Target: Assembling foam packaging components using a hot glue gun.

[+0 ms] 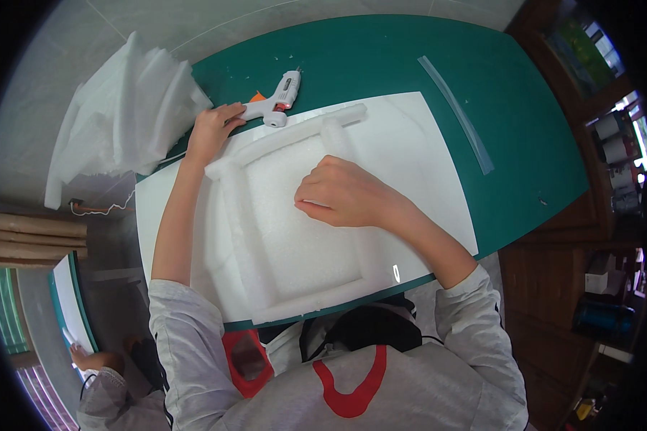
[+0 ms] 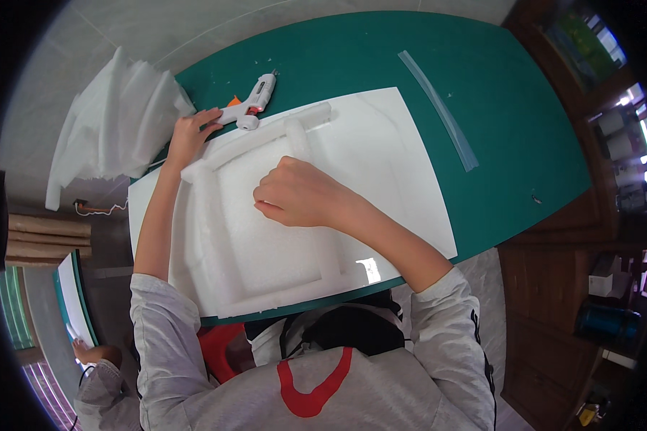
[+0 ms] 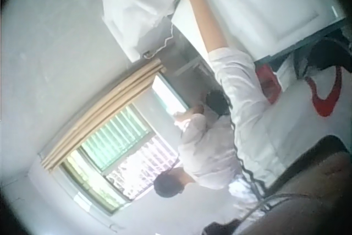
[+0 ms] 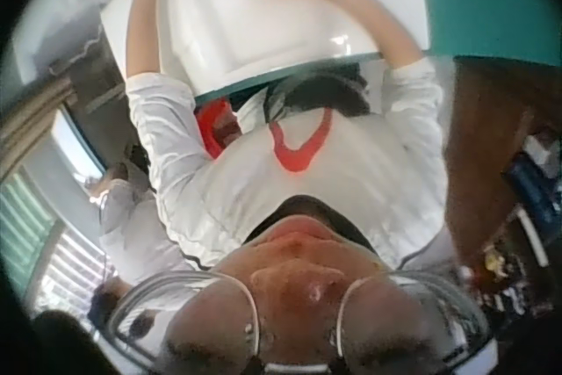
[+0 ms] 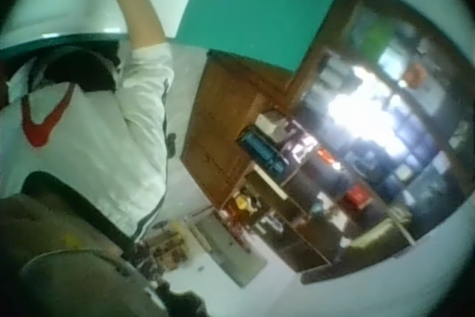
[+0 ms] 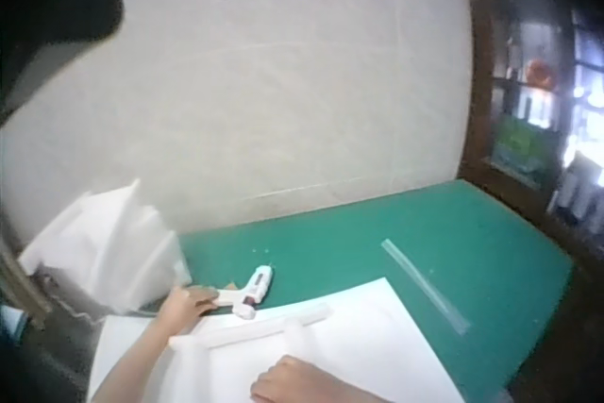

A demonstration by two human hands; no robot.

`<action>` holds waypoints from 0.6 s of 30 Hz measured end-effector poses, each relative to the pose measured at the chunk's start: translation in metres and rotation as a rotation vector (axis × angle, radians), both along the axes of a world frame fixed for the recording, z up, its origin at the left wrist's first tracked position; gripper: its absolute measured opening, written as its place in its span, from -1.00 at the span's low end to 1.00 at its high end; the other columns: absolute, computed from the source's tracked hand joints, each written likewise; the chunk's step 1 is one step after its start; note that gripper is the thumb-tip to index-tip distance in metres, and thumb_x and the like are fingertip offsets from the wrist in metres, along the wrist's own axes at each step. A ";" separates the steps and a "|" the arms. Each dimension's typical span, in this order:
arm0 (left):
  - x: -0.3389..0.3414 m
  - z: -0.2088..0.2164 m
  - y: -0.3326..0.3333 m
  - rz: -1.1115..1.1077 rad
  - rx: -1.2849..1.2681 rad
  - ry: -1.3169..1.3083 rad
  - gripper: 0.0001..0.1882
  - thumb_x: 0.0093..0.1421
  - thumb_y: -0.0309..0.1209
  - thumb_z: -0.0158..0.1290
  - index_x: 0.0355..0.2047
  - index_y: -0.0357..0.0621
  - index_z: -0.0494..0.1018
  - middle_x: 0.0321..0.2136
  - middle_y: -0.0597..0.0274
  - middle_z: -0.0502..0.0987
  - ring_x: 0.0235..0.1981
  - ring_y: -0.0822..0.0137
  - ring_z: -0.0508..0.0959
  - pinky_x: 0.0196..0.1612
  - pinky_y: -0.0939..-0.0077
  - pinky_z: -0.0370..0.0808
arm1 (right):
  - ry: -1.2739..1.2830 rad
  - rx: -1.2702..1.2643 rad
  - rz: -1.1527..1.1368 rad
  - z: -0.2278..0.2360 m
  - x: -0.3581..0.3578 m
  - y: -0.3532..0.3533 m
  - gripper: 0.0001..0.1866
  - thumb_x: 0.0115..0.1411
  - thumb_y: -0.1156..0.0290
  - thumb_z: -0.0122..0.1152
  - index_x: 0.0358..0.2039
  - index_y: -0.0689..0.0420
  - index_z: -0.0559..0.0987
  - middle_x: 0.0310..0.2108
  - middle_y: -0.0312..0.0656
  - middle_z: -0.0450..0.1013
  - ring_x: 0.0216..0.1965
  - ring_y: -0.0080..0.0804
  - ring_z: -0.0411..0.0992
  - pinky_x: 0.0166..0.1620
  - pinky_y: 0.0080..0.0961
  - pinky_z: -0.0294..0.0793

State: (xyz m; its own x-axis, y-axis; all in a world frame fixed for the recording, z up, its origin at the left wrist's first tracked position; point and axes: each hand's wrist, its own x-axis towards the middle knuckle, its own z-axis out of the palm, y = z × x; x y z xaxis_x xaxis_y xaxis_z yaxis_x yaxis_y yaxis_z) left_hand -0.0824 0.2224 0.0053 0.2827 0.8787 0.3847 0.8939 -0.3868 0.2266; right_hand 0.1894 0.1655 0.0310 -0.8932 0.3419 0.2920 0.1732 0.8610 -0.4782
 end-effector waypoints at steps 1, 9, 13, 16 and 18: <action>0.000 -0.004 -0.002 -0.004 0.022 -0.039 -0.79 -0.09 -0.51 0.07 -0.37 -0.23 0.47 -0.35 0.05 0.48 -0.30 0.19 0.50 -0.18 0.46 0.41 | -0.008 0.002 -0.002 0.001 0.000 0.000 -0.88 0.01 0.42 0.02 -0.56 0.15 0.49 -0.54 -0.27 0.44 -0.46 -0.37 0.35 -0.21 -0.49 0.24; -0.006 -0.016 0.000 -0.008 0.085 0.066 -0.76 -0.06 -0.55 0.00 -0.31 -0.19 0.44 -0.26 0.06 0.45 -0.19 0.16 0.44 -0.13 0.42 0.40 | 0.187 0.049 -0.019 -0.008 -0.005 0.001 -0.78 -0.04 0.42 -0.01 -0.78 0.17 0.42 -0.76 -0.21 0.32 -0.64 -0.29 0.31 -0.38 -0.43 0.28; -0.002 -0.014 0.000 -0.016 0.105 0.125 -0.73 -0.06 -0.58 -0.03 -0.28 -0.18 0.42 -0.24 0.08 0.44 -0.18 0.14 0.44 -0.10 0.40 0.39 | 0.175 0.046 -0.030 -0.008 -0.004 0.001 -0.77 -0.03 0.42 -0.02 -0.78 0.17 0.43 -0.76 -0.21 0.33 -0.65 -0.29 0.30 -0.37 -0.43 0.29; -0.004 -0.011 0.000 -0.045 0.118 0.154 -0.73 -0.07 -0.59 -0.03 -0.28 -0.19 0.41 -0.26 0.09 0.45 -0.19 0.13 0.44 -0.07 0.39 0.37 | 0.158 0.044 -0.028 -0.007 -0.004 0.001 -0.77 -0.03 0.42 -0.02 -0.76 0.16 0.44 -0.75 -0.21 0.33 -0.64 -0.30 0.30 -0.36 -0.43 0.28; -0.005 -0.011 0.001 -0.073 0.129 0.163 -0.73 -0.07 -0.60 -0.03 -0.28 -0.20 0.41 -0.27 0.09 0.45 -0.20 0.13 0.44 -0.05 0.38 0.36 | 0.142 0.042 -0.028 -0.006 -0.005 0.000 -0.78 -0.03 0.42 -0.02 -0.76 0.16 0.44 -0.75 -0.21 0.34 -0.63 -0.30 0.31 -0.35 -0.43 0.28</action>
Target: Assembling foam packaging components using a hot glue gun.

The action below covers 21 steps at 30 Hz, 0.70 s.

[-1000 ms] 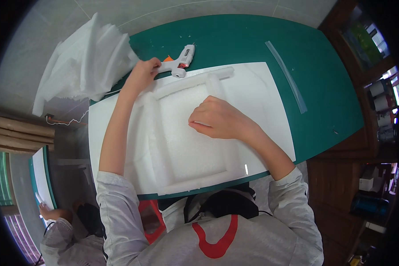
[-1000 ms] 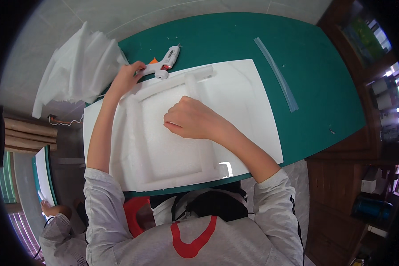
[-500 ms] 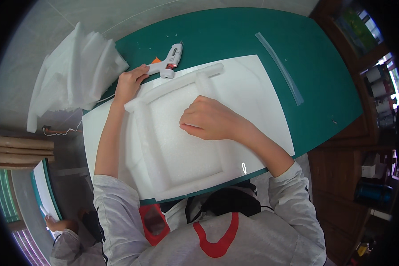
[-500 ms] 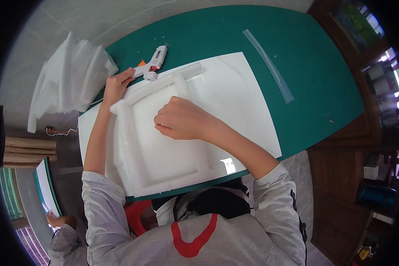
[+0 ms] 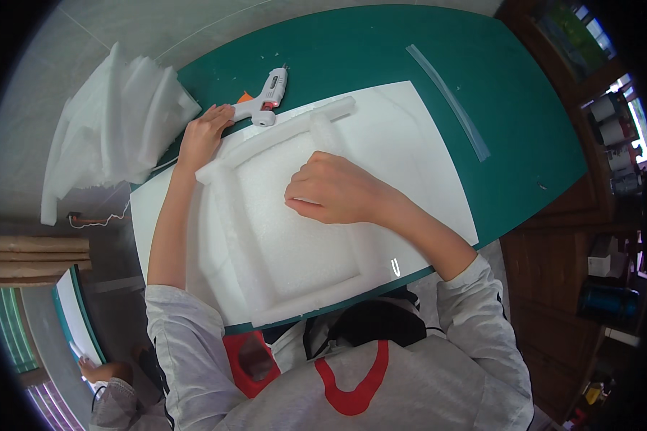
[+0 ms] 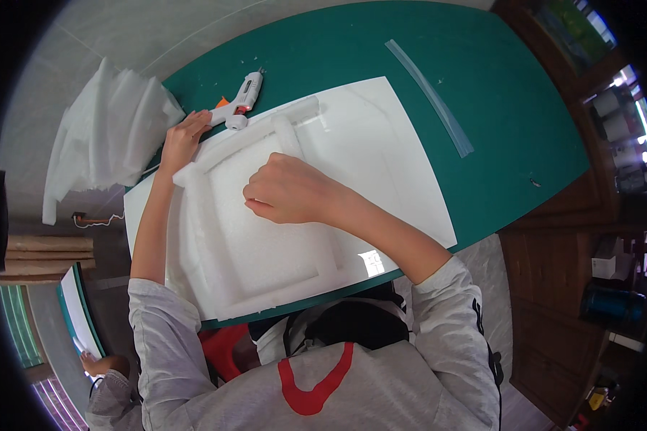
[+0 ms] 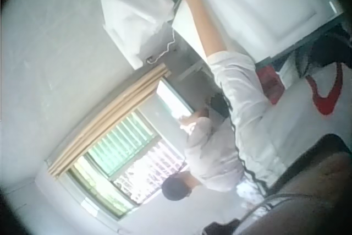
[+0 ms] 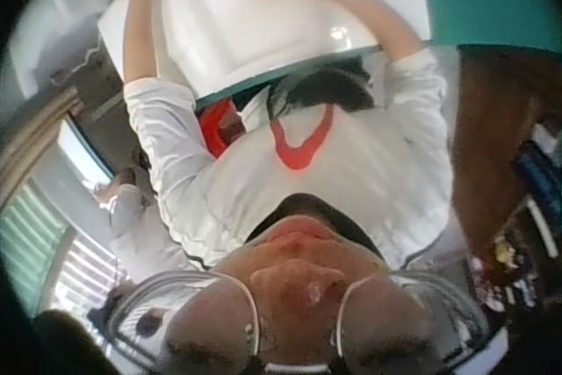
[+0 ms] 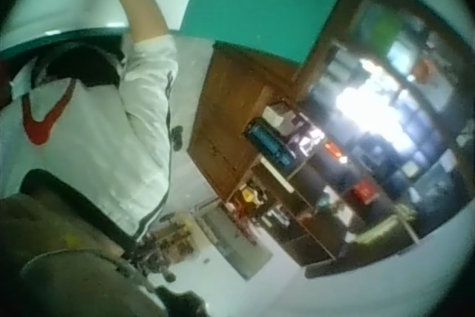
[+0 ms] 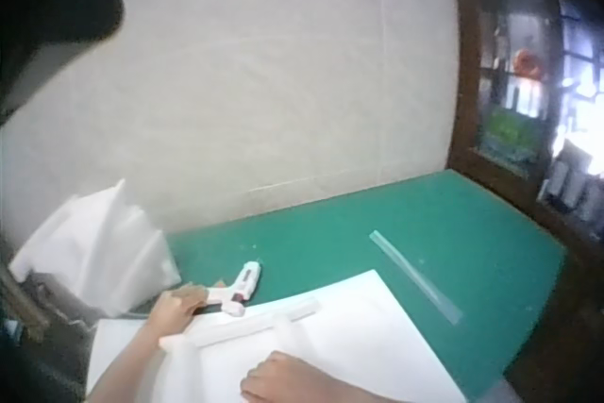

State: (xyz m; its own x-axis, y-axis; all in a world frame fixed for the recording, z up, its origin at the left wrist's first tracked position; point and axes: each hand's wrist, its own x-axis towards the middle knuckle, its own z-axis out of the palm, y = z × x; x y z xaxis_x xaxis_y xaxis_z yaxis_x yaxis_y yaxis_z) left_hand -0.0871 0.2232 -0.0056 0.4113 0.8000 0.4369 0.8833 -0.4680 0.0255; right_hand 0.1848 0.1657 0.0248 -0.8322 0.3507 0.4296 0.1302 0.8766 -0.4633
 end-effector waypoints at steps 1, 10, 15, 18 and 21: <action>0.001 -0.001 0.001 -0.008 -0.003 -0.024 -0.73 -0.07 -0.61 -0.03 -0.29 -0.20 0.41 -0.28 0.09 0.46 -0.22 0.12 0.45 -0.04 0.38 0.35 | 0.004 -0.007 -0.004 0.000 0.000 0.000 -0.78 -0.02 0.42 -0.02 -0.75 0.16 0.44 -0.75 -0.21 0.34 -0.63 -0.31 0.31 -0.35 -0.43 0.27; 0.003 -0.003 0.000 -0.023 0.030 -0.097 -0.72 -0.09 -0.64 -0.05 -0.30 -0.20 0.41 -0.34 0.10 0.48 -0.29 0.12 0.47 -0.02 0.37 0.34 | 0.009 0.002 -0.006 -0.001 0.000 0.000 -0.79 -0.02 0.42 -0.03 -0.73 0.16 0.45 -0.75 -0.22 0.33 -0.62 -0.31 0.31 -0.34 -0.43 0.27; 0.007 0.001 -0.001 -0.013 0.009 -0.120 -0.73 -0.10 -0.65 -0.05 -0.31 -0.20 0.41 -0.35 0.10 0.48 -0.30 0.13 0.47 -0.02 0.37 0.33 | 0.028 0.009 -0.007 -0.001 0.001 -0.001 -0.79 -0.03 0.42 -0.02 -0.74 0.16 0.44 -0.75 -0.22 0.33 -0.62 -0.31 0.31 -0.34 -0.43 0.27; 0.002 -0.003 0.001 -0.025 0.010 -0.117 -0.72 -0.10 -0.66 -0.06 -0.31 -0.20 0.42 -0.35 0.09 0.48 -0.28 0.14 0.47 0.00 0.35 0.32 | -0.094 -0.013 -0.007 0.003 0.001 -0.001 -0.89 -0.02 0.43 0.02 -0.61 0.14 0.47 -0.63 -0.26 0.39 -0.53 -0.37 0.33 -0.25 -0.47 0.25; 0.002 -0.005 0.001 -0.038 0.027 -0.117 -0.69 -0.11 -0.67 -0.06 -0.30 -0.20 0.41 -0.36 0.07 0.49 -0.25 0.15 0.47 0.01 0.32 0.30 | -0.128 -0.032 -0.009 0.005 0.002 -0.002 -0.89 -0.02 0.43 0.02 -0.60 0.14 0.48 -0.62 -0.27 0.40 -0.52 -0.36 0.34 -0.25 -0.47 0.25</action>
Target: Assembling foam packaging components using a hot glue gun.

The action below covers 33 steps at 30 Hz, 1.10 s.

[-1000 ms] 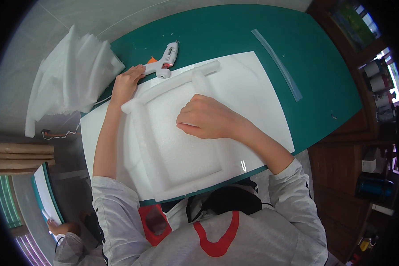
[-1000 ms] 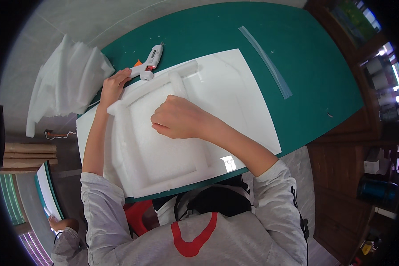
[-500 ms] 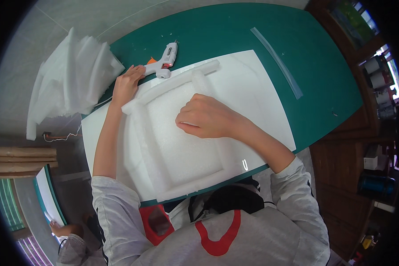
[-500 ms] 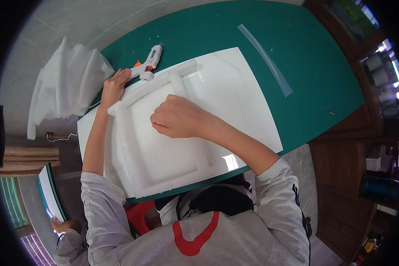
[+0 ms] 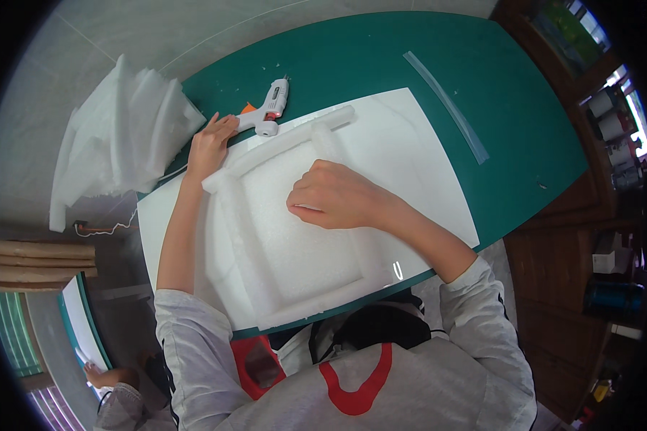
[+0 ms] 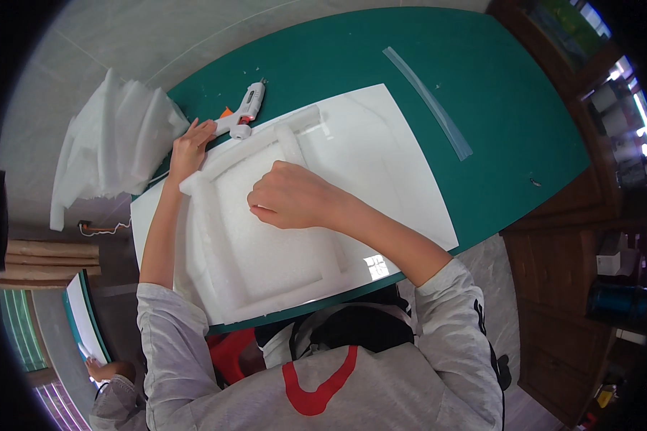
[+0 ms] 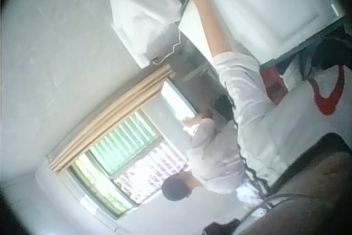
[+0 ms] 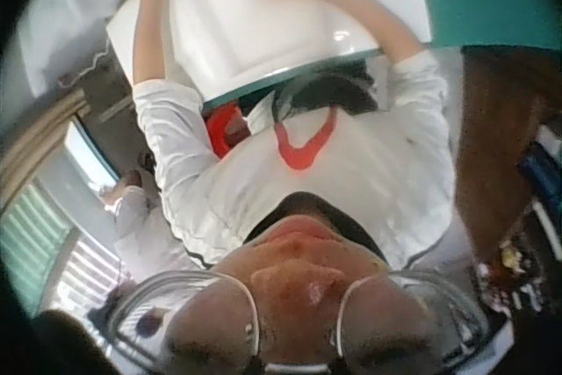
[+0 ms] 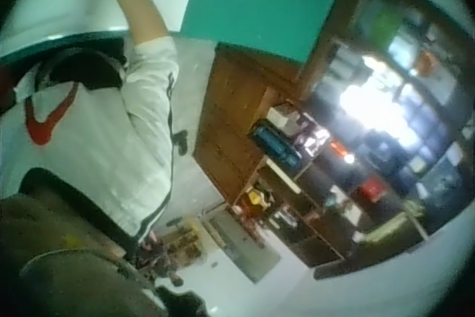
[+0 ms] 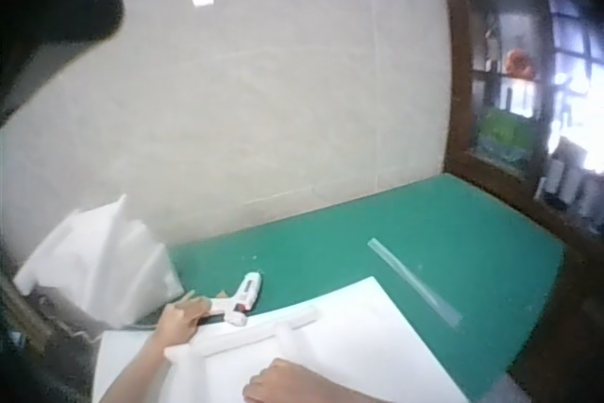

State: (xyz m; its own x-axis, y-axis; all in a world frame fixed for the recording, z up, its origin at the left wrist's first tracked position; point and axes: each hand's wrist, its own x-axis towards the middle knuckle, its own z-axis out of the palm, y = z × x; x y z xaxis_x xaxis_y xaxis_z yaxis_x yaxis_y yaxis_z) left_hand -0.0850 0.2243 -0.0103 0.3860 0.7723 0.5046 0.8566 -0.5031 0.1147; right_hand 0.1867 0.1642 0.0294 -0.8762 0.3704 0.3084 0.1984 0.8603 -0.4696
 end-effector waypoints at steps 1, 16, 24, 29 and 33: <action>-0.002 -0.001 0.000 -0.001 0.005 -0.004 -0.69 -0.11 -0.68 -0.05 -0.30 -0.20 0.42 -0.37 0.06 0.49 -0.25 0.16 0.47 0.02 0.31 0.29 | -0.005 -0.006 0.003 0.000 -0.001 0.000 -0.89 -0.01 0.43 0.02 -0.60 0.14 0.48 -0.61 -0.27 0.41 -0.51 -0.36 0.34 -0.24 -0.47 0.25; 0.007 0.010 -0.002 0.047 -0.050 -0.055 -0.77 -0.09 -0.54 0.04 -0.34 -0.28 0.44 -0.34 0.03 0.48 -0.29 0.14 0.48 0.06 0.30 0.22 | -0.001 -0.003 0.007 0.001 0.000 0.000 -0.87 0.00 0.41 0.01 -0.58 0.15 0.49 -0.58 -0.26 0.41 -0.49 -0.37 0.34 -0.23 -0.48 0.24; 0.023 0.026 0.005 0.075 -0.297 -0.075 -0.61 -0.10 -0.47 0.10 -0.21 -0.29 0.35 -0.23 -0.05 0.41 -0.26 0.07 0.44 -0.01 0.40 0.29 | -0.006 -0.007 0.004 0.004 0.001 -0.001 -0.87 0.00 0.42 0.00 -0.59 0.15 0.49 -0.60 -0.27 0.40 -0.51 -0.39 0.34 -0.24 -0.48 0.25; 0.019 0.020 0.007 0.111 -0.309 -0.197 -0.65 -0.05 -0.44 0.08 -0.22 -0.31 0.37 -0.36 -0.02 0.41 -0.37 0.11 0.40 -0.29 0.45 0.35 | 0.006 -0.011 0.003 0.005 0.002 -0.001 -0.85 0.00 0.41 0.00 -0.60 0.16 0.49 -0.61 -0.25 0.40 -0.51 -0.38 0.34 -0.23 -0.48 0.25; 0.019 0.017 0.008 0.108 -0.247 -0.185 -0.67 -0.04 -0.44 0.07 -0.24 -0.31 0.38 -0.40 -0.03 0.41 -0.41 0.12 0.40 -0.32 0.42 0.35 | 0.160 0.029 -0.011 -0.005 0.004 0.000 -0.77 -0.04 0.43 -0.01 -0.78 0.16 0.42 -0.74 -0.21 0.34 -0.64 -0.30 0.30 -0.38 -0.42 0.27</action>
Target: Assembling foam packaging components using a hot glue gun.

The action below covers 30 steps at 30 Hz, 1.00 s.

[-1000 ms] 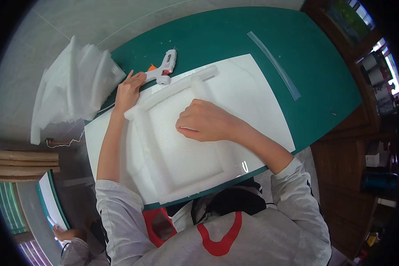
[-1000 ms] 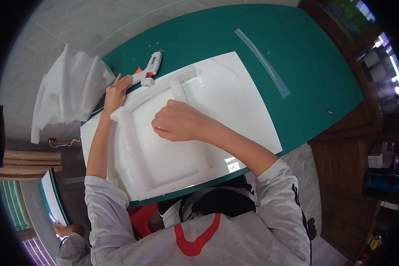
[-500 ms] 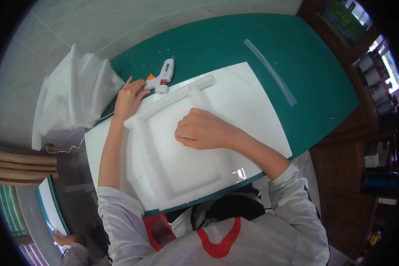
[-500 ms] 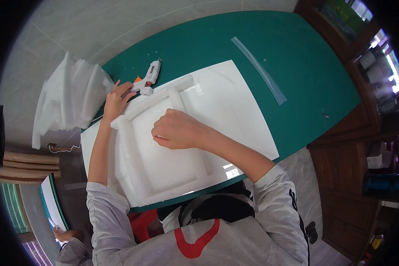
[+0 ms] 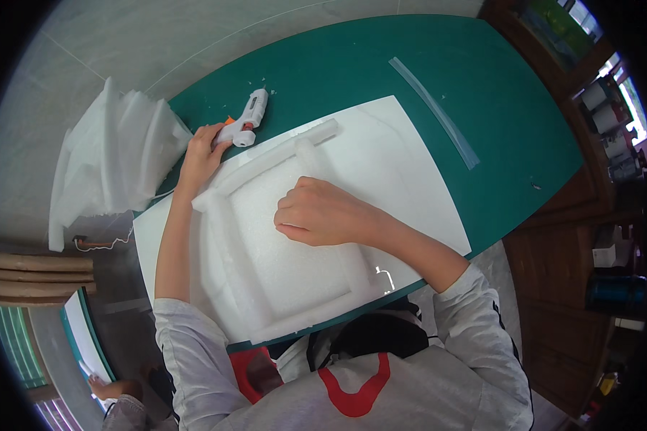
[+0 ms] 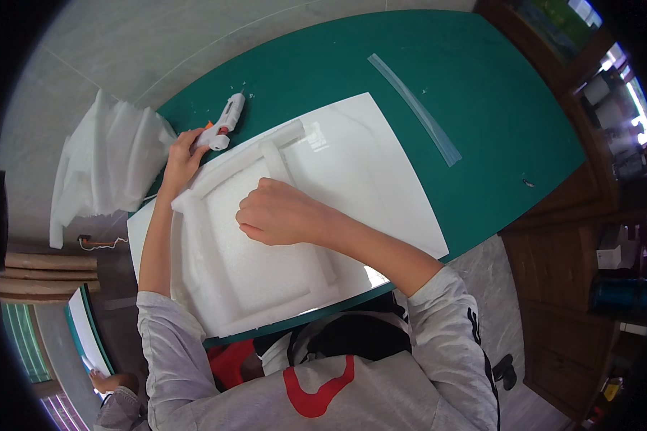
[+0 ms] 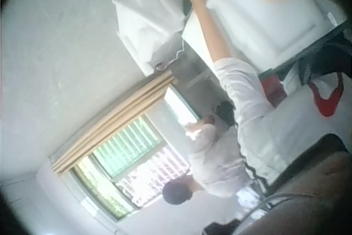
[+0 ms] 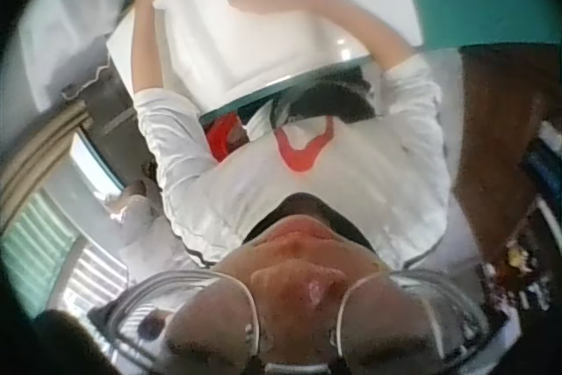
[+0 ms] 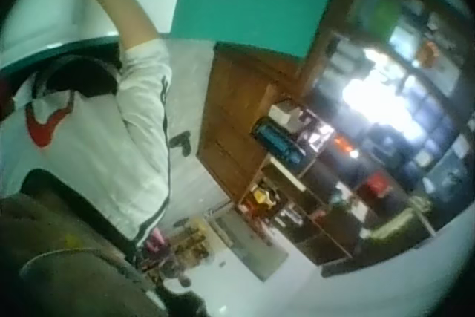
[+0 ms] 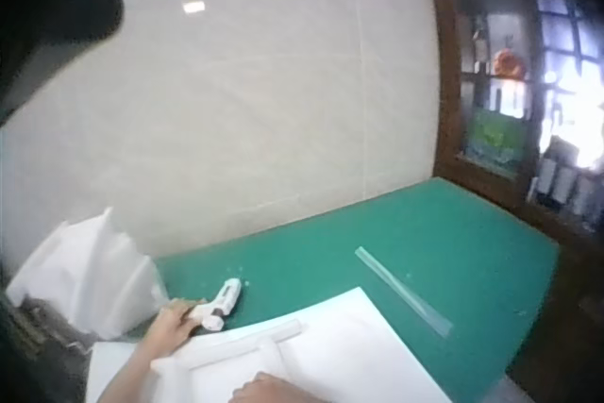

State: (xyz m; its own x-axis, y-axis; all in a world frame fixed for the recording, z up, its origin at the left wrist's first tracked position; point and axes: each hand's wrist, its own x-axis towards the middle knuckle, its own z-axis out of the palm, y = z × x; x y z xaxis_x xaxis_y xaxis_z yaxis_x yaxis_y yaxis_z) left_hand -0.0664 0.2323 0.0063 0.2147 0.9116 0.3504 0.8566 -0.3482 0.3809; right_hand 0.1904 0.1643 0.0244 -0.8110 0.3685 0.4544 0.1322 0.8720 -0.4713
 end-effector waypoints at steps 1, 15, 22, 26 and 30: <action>0.002 0.002 -0.001 0.034 -0.010 -0.016 -0.67 -0.04 -0.44 0.07 -0.24 -0.31 0.38 -0.41 -0.03 0.41 -0.42 0.12 0.40 -0.33 0.42 0.34 | -0.084 -0.009 0.001 0.002 0.002 0.000 -0.82 -0.02 0.42 -0.01 -0.69 0.16 0.46 -0.68 -0.23 0.37 -0.58 -0.34 0.32 -0.30 -0.45 0.26; -0.004 -0.011 -0.004 0.006 0.180 -0.041 -0.69 -0.01 -0.41 0.06 -0.25 -0.30 0.37 -0.47 -0.03 0.41 -0.49 0.12 0.39 -0.43 0.42 0.33 | -0.138 -0.041 0.009 -0.010 0.007 -0.001 -0.84 0.01 0.42 -0.02 -0.62 0.17 0.48 -0.63 -0.24 0.38 -0.52 -0.37 0.33 -0.24 -0.47 0.25; -0.019 0.010 -0.002 0.340 0.185 -0.265 -0.72 0.05 -0.30 0.04 -0.34 -0.30 0.41 -0.71 0.25 0.34 -0.69 0.51 0.23 -0.61 0.63 0.20 | -0.166 -0.054 0.007 0.005 0.002 0.001 -0.83 0.01 0.42 -0.02 -0.63 0.17 0.47 -0.65 -0.24 0.37 -0.53 -0.36 0.32 -0.23 -0.47 0.24; -0.033 0.008 0.000 0.376 0.151 -0.328 -0.71 0.06 -0.29 0.02 -0.31 -0.28 0.42 -0.72 0.29 0.34 -0.68 0.56 0.22 -0.60 0.65 0.19 | -0.166 -0.057 0.014 0.007 0.001 0.000 -0.84 0.01 0.43 -0.03 -0.63 0.17 0.47 -0.64 -0.24 0.37 -0.54 -0.37 0.32 -0.23 -0.47 0.25; -0.015 0.008 -0.001 0.294 0.191 -0.276 -0.72 0.04 -0.31 0.04 -0.32 -0.27 0.41 -0.70 0.24 0.36 -0.67 0.53 0.26 -0.57 0.65 0.23 | -0.141 -0.063 0.009 0.002 0.002 0.001 -0.84 0.01 0.43 -0.02 -0.62 0.17 0.47 -0.63 -0.25 0.38 -0.53 -0.38 0.33 -0.23 -0.48 0.25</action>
